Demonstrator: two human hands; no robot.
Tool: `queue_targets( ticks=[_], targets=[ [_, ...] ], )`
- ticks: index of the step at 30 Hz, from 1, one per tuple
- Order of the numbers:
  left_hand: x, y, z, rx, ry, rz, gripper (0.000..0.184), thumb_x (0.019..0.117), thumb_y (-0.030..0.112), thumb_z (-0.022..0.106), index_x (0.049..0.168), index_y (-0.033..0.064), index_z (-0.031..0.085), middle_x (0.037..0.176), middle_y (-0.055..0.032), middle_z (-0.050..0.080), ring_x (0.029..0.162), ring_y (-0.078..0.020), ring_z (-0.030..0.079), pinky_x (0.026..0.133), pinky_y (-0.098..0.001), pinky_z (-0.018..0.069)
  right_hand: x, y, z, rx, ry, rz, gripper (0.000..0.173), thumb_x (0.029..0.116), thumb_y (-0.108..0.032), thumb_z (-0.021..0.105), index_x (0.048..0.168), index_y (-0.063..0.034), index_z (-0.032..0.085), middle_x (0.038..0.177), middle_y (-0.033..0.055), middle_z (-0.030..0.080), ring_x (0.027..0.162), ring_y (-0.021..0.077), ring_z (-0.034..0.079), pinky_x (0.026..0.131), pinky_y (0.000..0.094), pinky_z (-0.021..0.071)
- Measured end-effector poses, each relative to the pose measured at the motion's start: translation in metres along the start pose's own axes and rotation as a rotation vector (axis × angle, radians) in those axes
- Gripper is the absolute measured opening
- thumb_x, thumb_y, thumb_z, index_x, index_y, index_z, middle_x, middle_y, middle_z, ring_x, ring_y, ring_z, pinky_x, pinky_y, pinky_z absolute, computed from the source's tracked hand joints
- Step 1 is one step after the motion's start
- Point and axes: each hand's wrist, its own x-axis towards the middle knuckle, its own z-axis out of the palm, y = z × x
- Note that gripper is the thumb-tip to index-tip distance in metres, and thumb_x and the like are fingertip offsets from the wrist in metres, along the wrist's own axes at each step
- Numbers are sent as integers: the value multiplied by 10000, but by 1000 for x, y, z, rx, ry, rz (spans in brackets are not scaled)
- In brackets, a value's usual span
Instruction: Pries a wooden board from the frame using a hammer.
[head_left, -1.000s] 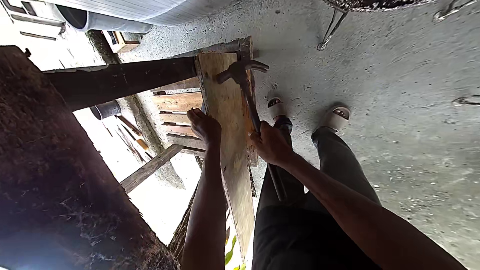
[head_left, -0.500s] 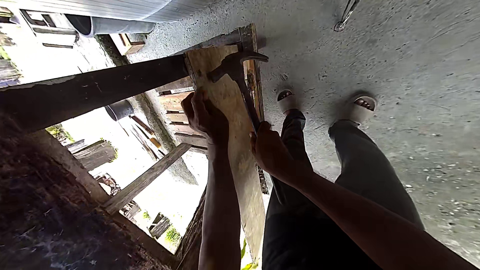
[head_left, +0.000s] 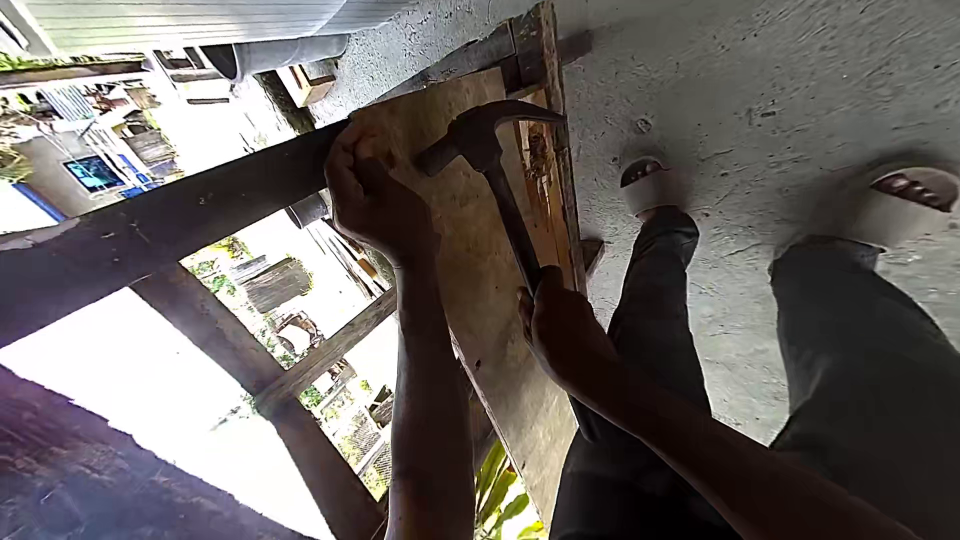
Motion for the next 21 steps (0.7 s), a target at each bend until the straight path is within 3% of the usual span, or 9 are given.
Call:
queue_targets(
  ticks=[3, 5, 10, 13, 17, 21],
  targets=[
    [5, -7, -7, 112, -148, 56, 196, 1022, 19, 545, 1087, -76, 704, 1076, -161, 694, 1003, -149, 656, 877, -240, 525, 4, 6, 3, 24, -5, -35, 331, 1127, -285, 392, 1282, -7, 480, 915, 141, 673, 902, 291, 721, 792, 408, 567],
    [10, -6, -9, 180, -231, 67, 205, 1025, 55, 552, 1088, -45, 719, 1088, -159, 649, 980, -151, 631, 851, -238, 525, 6, 8, 2, 40, -19, -45, 332, 1127, -283, 394, 1288, -5, 478, 917, 141, 671, 905, 288, 719, 795, 402, 564],
    [10, -4, -5, 239, -167, 53, 210, 1034, 60, 530, 1053, -30, 719, 968, -96, 621, 882, -106, 599, 784, -204, 495, 10, 11, -3, 46, -32, -56, 341, 1126, -281, 395, 1307, -2, 474, 916, 144, 673, 903, 290, 719, 800, 404, 563],
    [10, -3, -4, 243, -165, 31, 207, 1036, 53, 529, 1021, -39, 713, 951, -90, 605, 892, -108, 582, 797, -205, 475, 11, 15, 0, 52, -1, -92, 325, 1121, -273, 416, 1266, 6, 499, 888, 139, 671, 871, 286, 718, 780, 402, 561],
    [12, -6, 1, 257, -166, 15, 195, 1028, 61, 552, 981, -30, 718, 916, -77, 582, 828, -97, 576, 737, -195, 486, 12, 18, 3, 41, 32, -128, 316, 1119, -275, 421, 1231, 5, 516, 848, 132, 660, 830, 275, 714, 754, 391, 557],
    [12, -6, 2, 322, -170, 36, 197, 1025, 59, 546, 1001, -13, 728, 919, -72, 591, 835, -99, 574, 732, -195, 468, 14, 23, 5, 35, 86, -177, 289, 1116, -259, 428, 1179, 3, 529, 812, 131, 649, 798, 279, 710, 721, 391, 555]
  ],
)
